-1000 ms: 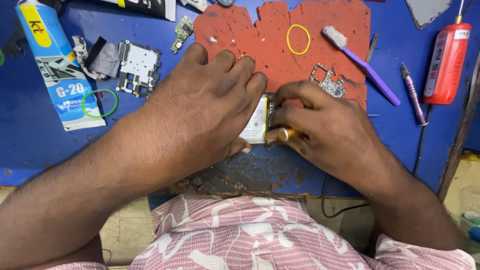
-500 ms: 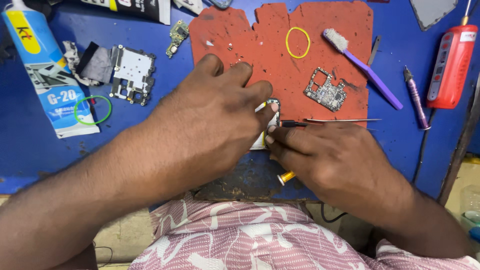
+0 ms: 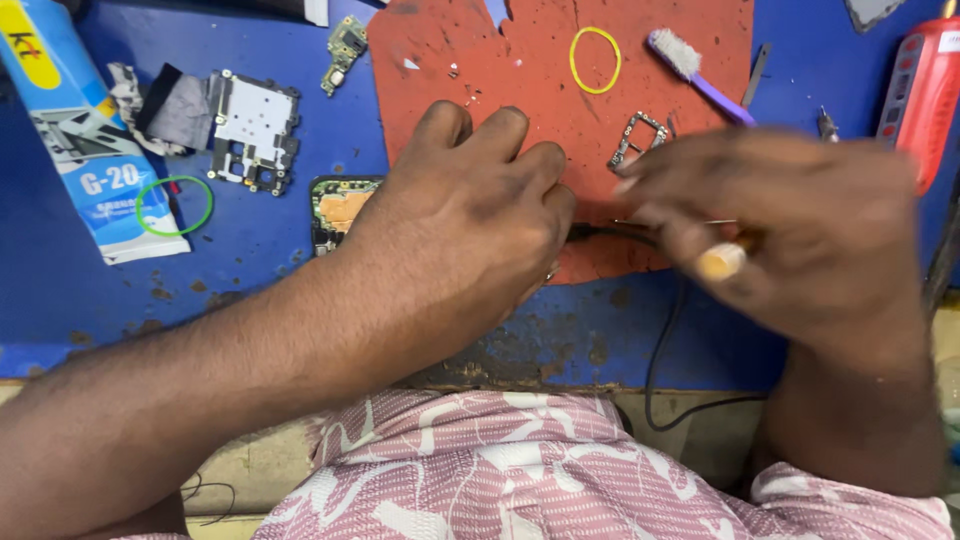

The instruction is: The person reassembles a smartphone by connecting internal ribbon cables and placing the battery into the chassis. They use tweezers and a screwdriver to secure components and test the device by plugging in a charger and navigating the touchscreen. The person then places the back cover onto the phone and continues to adjust internal parts.

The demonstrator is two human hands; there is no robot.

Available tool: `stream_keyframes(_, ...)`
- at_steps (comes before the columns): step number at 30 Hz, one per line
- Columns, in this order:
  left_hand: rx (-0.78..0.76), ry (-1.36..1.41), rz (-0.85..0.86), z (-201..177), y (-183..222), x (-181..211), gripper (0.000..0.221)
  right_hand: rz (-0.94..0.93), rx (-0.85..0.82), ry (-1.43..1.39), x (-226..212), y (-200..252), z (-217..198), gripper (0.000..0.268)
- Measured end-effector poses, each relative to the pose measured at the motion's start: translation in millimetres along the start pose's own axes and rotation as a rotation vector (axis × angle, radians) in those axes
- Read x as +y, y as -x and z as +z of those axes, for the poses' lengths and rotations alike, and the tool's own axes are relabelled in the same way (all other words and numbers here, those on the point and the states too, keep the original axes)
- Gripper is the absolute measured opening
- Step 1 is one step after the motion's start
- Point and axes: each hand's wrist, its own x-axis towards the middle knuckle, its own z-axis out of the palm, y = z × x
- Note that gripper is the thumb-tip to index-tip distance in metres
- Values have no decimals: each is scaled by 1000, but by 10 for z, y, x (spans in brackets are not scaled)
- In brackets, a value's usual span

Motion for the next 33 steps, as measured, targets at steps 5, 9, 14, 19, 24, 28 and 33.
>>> stream_keyframes(5, -95, -83, 8, -25, -17, 20, 15, 6, 111, 170, 66, 11, 55, 8)
stream_keyframes(9, -91, -114, 28, -12, -5, 17, 17, 113, 92, 270, 186, -11, 52, 14)
stream_keyframes(14, -87, -106, 17, -33, 0, 12, 18, 80, 99, 260, 490, 64, 39, 18)
stream_keyframes(19, -46, -96, 22, -15, 22, 26, 24, 60, 115, 314, 667, 92, 30, 17)
stream_keyframes(24, -35, -105, 16, -4, 11, 2, 20, 233, 67, 198, 521, -12, 22, 19)
stream_keyframes(28, 1, 16, -11, 14, 22, -24, 30, 129, 100, 232, 523, -34, 36, 19)
stream_keyframes(33, 102, 163, -48, -89, 36, -157, 38, 117, 127, 178, 623, 28, 73, 19)
